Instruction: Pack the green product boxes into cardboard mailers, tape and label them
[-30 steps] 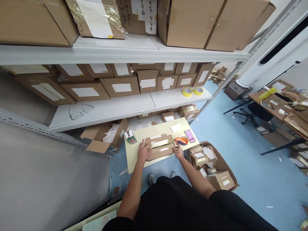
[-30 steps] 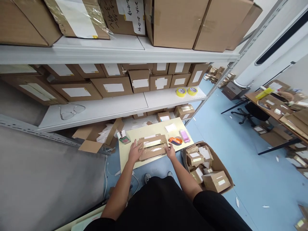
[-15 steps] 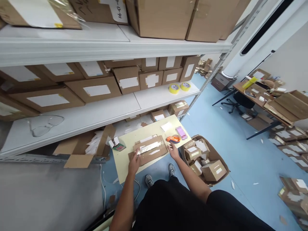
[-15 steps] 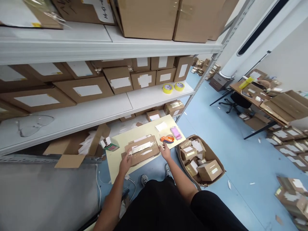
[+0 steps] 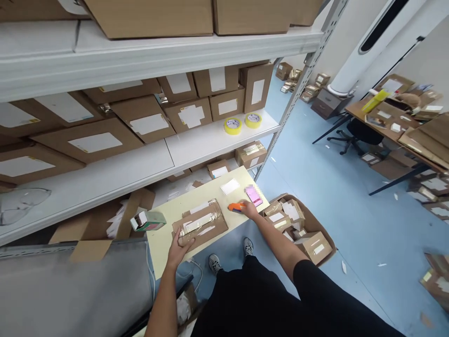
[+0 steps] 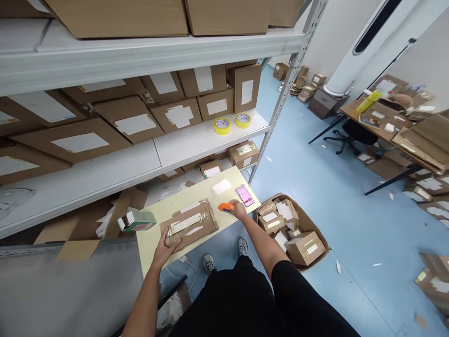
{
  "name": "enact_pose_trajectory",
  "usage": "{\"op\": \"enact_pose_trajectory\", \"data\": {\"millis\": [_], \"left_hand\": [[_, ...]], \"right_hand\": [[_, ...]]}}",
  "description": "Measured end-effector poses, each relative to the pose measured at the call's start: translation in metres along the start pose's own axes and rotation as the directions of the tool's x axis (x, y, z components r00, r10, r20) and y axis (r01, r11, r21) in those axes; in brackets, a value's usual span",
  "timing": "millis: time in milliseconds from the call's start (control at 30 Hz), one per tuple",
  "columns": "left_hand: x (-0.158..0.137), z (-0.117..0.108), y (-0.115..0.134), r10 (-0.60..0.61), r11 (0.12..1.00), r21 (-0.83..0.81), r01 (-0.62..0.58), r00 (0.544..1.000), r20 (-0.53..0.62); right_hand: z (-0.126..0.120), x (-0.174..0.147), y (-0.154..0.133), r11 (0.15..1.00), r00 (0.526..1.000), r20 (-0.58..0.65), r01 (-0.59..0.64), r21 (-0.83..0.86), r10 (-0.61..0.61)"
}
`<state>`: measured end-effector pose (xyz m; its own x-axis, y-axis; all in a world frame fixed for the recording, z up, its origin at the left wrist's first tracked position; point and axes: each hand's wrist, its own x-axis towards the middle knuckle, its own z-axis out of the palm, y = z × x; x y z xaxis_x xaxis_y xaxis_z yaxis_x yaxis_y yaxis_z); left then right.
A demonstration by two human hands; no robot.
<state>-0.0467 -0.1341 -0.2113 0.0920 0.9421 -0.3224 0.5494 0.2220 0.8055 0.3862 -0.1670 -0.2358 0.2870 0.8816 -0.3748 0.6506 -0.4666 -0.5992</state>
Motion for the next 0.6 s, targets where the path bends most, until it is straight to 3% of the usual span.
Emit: {"op": "enact_pose_trajectory", "data": {"millis": [133, 333, 500, 600], "left_hand": [[-0.008, 0.016, 0.008, -0.008, 1.0, -0.024, 0.005, 0.994, -0.111], [-0.011, 0.028, 0.011, -0.039, 0.998, -0.059, 0.028, 0.98, -0.194], [-0.009, 0.035, 0.01, -0.049, 0.999, -0.023, 0.045, 0.961, -0.27], [-0.005, 0.039, 0.009, -0.057, 0.998, -0.032, 0.05, 0.959, -0.277]], "right_hand": [[0.014, 0.014, 0.02, 0.991, 0.983, 0.18, 0.048, -0.126, -0.025], [0.029, 0.02, 0.026, 0.984, 0.982, 0.178, 0.087, -0.153, -0.059], [0.016, 0.012, 0.041, 0.973, 0.982, 0.015, 0.186, 0.136, -0.19], [-0.002, -0.003, 0.047, 0.938, 0.98, -0.025, 0.197, 0.285, -0.198]]}}
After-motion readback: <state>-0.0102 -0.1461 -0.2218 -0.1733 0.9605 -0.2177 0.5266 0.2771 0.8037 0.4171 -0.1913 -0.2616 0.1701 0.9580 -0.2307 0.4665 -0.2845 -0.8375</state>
